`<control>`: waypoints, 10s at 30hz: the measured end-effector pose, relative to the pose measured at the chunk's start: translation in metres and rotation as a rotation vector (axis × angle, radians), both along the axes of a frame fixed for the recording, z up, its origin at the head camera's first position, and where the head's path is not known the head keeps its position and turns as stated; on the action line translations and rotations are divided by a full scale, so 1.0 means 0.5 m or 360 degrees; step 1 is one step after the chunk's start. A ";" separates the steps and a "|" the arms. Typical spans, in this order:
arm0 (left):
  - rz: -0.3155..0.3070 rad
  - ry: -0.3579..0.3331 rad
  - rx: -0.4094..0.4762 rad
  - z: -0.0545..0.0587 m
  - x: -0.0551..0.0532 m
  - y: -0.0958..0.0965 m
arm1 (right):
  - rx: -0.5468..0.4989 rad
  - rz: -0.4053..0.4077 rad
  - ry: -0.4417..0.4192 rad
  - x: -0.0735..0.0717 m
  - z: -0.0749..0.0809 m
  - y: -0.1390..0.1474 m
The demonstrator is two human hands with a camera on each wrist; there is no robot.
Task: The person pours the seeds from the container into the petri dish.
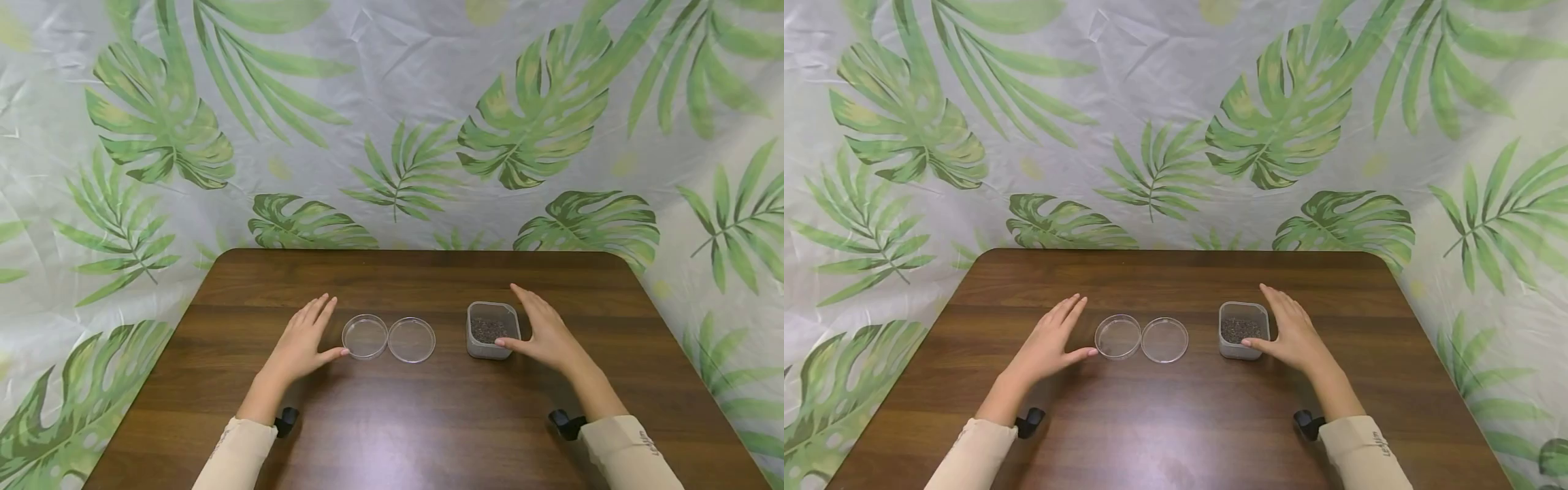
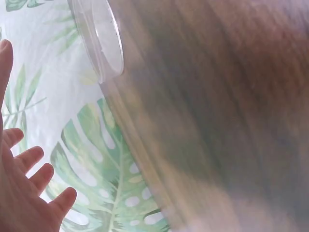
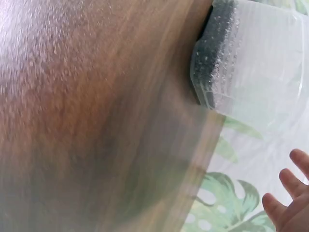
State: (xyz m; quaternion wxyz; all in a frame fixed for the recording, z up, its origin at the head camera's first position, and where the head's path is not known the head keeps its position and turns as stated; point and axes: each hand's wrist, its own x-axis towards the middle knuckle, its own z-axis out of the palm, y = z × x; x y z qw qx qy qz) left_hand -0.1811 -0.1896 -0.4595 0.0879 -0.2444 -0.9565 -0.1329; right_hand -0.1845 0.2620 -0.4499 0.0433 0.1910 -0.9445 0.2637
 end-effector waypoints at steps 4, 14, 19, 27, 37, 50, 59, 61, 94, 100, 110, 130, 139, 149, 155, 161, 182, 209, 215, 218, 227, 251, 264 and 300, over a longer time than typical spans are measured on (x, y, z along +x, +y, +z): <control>0.0025 -0.0025 0.0047 -0.011 0.000 0.004 | -0.0044 -0.0024 -0.0028 -0.001 -0.011 0.000; 0.0077 -0.0107 0.0200 -0.036 0.002 0.022 | -0.0180 -0.0082 -0.0155 0.001 -0.040 -0.006; 0.0103 -0.0198 0.0280 -0.049 0.003 0.027 | -0.0246 -0.0117 -0.0194 -0.002 -0.053 -0.009; 0.0118 -0.0378 0.0453 -0.061 0.000 0.036 | -0.0319 -0.0189 -0.0276 0.002 -0.064 -0.015; 0.0135 -0.0524 0.0699 -0.089 -0.006 0.049 | -0.0417 -0.0187 -0.0324 0.006 -0.083 -0.019; 0.0166 -0.0483 0.0945 -0.123 -0.006 0.060 | -0.0762 -0.0160 -0.0334 0.008 -0.101 -0.029; 0.0176 -0.0501 0.1074 -0.136 -0.007 0.060 | -0.1112 -0.0006 -0.0369 0.007 -0.116 -0.031; 0.0178 -0.0496 0.1072 -0.139 -0.009 0.059 | -0.1157 0.0009 -0.0385 0.010 -0.110 -0.034; 0.0220 -0.0509 0.1081 -0.143 -0.011 0.063 | -0.1183 -0.0199 -0.0324 0.034 -0.055 -0.061; 0.0215 -0.0504 0.1093 -0.141 -0.009 0.063 | -0.1188 -0.0223 -0.0313 0.036 -0.041 -0.069; 0.0219 -0.0495 0.1085 -0.143 -0.008 0.062 | -0.1143 -0.0245 -0.0272 0.036 -0.021 -0.084; 0.0210 -0.0490 0.1095 -0.148 -0.010 0.062 | -0.0968 -0.0305 -0.0134 0.033 0.013 -0.134; 0.0200 -0.0488 0.1101 -0.146 -0.011 0.062 | -0.0965 -0.0275 -0.0022 0.005 -0.014 -0.150; 0.0227 -0.0511 0.1086 -0.149 -0.009 0.061 | -0.0885 -0.0258 0.0096 -0.018 -0.036 -0.176; 0.0227 -0.0506 0.1086 -0.151 -0.011 0.061 | -0.0840 -0.0260 0.0115 -0.021 -0.033 -0.200; 0.0212 -0.0493 0.1097 -0.150 -0.011 0.062 | -0.0809 -0.0234 0.0136 -0.023 -0.032 -0.223; 0.0239 -0.0515 0.1121 -0.145 -0.010 0.062 | -0.0537 -0.0180 0.0296 -0.025 -0.041 -0.297; 0.0238 -0.0485 0.1105 -0.143 -0.008 0.062 | -0.0316 -0.0089 0.0476 -0.041 -0.052 -0.364; 0.0237 -0.0486 0.1093 -0.145 -0.010 0.062 | -0.0267 -0.0074 0.0497 -0.045 -0.052 -0.372; 0.0234 -0.0483 0.1092 -0.145 -0.011 0.062 | -0.0241 -0.0069 0.0516 -0.046 -0.053 -0.375; 0.0238 -0.0491 0.1090 -0.141 -0.007 0.062 | -0.0165 -0.0044 0.0590 -0.047 -0.052 -0.384; 0.0237 -0.0479 0.1095 -0.144 -0.009 0.062 | -0.0032 0.0060 0.0659 -0.046 -0.055 -0.394; 0.0239 -0.0488 0.1113 -0.142 -0.008 0.063 | 0.0065 0.0148 0.0724 -0.049 -0.053 -0.400; 0.0237 -0.0473 0.1101 -0.141 -0.008 0.063 | 0.0206 0.0260 0.0820 -0.053 -0.047 -0.416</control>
